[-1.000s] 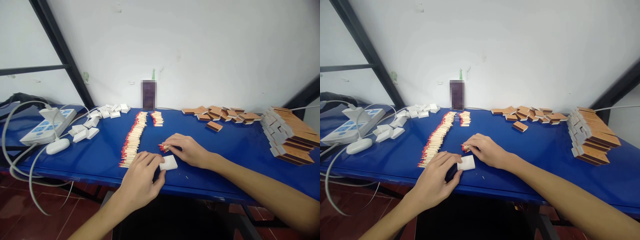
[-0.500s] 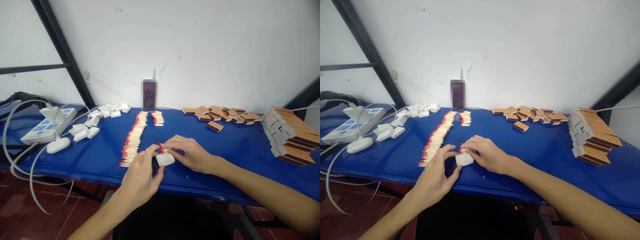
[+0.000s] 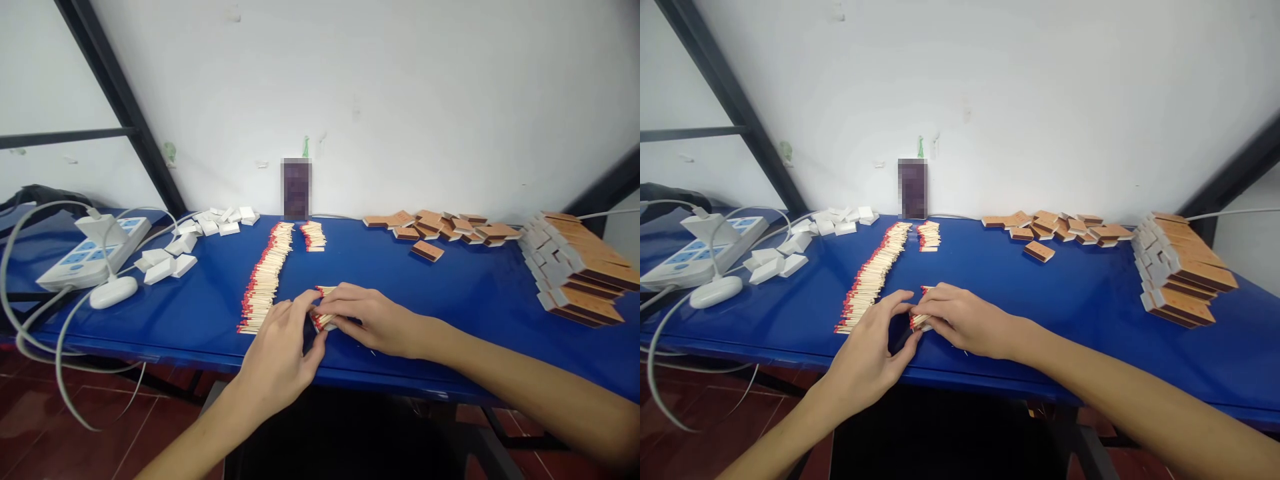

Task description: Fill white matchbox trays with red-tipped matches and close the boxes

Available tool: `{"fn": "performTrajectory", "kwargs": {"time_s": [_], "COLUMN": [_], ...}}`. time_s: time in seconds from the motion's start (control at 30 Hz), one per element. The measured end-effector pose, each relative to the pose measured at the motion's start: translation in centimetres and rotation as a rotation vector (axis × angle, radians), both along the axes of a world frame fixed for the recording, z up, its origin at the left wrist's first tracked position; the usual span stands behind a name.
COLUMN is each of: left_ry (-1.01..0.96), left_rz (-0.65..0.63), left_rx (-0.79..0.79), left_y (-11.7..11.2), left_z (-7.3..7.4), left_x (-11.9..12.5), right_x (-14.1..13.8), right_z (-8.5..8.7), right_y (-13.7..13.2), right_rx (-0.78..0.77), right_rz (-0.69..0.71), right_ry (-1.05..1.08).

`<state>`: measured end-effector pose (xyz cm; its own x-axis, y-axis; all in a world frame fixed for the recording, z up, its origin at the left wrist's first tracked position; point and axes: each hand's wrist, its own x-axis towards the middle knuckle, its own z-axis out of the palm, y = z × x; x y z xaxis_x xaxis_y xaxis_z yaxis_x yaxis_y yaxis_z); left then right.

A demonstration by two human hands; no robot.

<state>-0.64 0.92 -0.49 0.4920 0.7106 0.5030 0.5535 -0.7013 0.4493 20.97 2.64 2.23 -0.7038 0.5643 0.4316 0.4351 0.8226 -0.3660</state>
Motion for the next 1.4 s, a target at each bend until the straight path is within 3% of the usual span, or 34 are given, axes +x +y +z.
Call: {"fn": "performTrajectory", "kwargs": {"time_s": [0.47, 1.03, 1.13, 1.23, 1.3, 1.4], "left_ry": [0.028, 0.057, 0.055, 0.040, 0.033, 0.032], "left_rz": [-0.005, -0.007, -0.002, 0.001, 0.002, -0.003], "left_rx": [0.054, 0.077, 0.059, 0.047, 0.053, 0.062], "left_y": [0.0, 0.0, -0.1, -0.2, -0.2, -0.1], "left_z": [0.3, 0.7, 0.7, 0.7, 0.6, 0.7], "left_x": [0.1, 0.2, 0.1, 0.2, 0.2, 0.3], "right_x": [0.2, 0.3, 0.4, 0.6, 0.8, 1.1], "right_z": [0.9, 0.5, 0.5, 0.8, 1.1, 1.5], "right_y": [-0.2, -0.1, 0.0, -0.1, -0.1, -0.1], "right_rx": [-0.074, -0.003, 0.063, 0.116, 0.112, 0.045], "right_rz": [-0.049, -0.009, -0.056, -0.190, -0.266, -0.265], "right_ry": [-0.016, 0.028, 0.040, 0.065, 0.076, 0.066]}}
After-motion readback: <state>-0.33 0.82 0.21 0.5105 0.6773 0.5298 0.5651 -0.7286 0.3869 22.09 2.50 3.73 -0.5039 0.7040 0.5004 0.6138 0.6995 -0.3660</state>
